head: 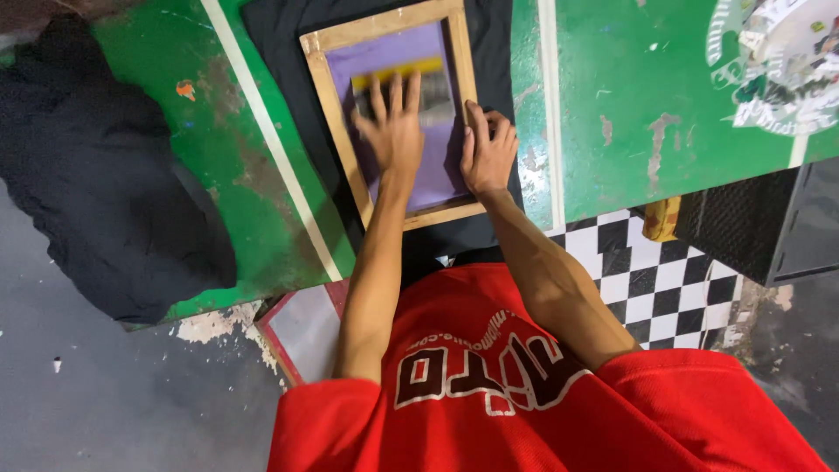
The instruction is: The person smooths a black t-shirt on a green workbench, places a wooden screen printing frame over it, and uses a squeegee to apply purple ink. After printing, the person removes the frame, lifts the t-shirt, and folds it on the table.
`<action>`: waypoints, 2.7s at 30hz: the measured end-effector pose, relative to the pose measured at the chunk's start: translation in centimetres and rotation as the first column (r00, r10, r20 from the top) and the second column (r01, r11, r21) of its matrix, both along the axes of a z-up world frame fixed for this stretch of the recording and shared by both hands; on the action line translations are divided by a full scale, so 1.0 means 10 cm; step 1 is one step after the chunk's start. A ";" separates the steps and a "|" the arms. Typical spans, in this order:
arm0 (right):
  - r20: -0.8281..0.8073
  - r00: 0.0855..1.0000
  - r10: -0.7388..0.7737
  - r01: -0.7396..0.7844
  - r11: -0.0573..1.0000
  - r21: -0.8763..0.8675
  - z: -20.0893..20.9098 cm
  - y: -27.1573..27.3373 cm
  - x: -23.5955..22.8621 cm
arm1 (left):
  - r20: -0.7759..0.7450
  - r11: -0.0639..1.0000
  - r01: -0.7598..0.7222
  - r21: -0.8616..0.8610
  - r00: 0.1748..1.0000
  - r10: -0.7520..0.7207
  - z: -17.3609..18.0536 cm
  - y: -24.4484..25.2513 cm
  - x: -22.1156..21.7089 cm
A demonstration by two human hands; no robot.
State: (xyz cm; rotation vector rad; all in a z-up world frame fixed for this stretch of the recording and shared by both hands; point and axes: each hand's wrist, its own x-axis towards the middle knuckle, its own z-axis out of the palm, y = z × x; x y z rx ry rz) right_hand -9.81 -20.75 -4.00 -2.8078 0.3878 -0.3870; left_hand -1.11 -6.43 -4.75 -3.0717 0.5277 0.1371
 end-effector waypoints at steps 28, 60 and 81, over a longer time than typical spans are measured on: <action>-0.134 0.990 -0.038 0.062 0.981 0.183 0.14 0.07 -0.01 | 0.116 0.999 -0.031 0.021 0.993 0.028 -0.01 0.08 0.26; -0.360 0.919 0.160 -0.115 0.983 0.143 0.28 -0.19 -0.45 | -0.340 0.974 -0.139 -0.176 0.938 0.072 0.01 0.96 -2.07; -0.460 0.789 0.406 -0.263 0.901 0.344 0.84 -0.33 -1.23 | -0.424 0.969 -0.116 -0.219 0.906 0.013 0.54 1.12 -1.80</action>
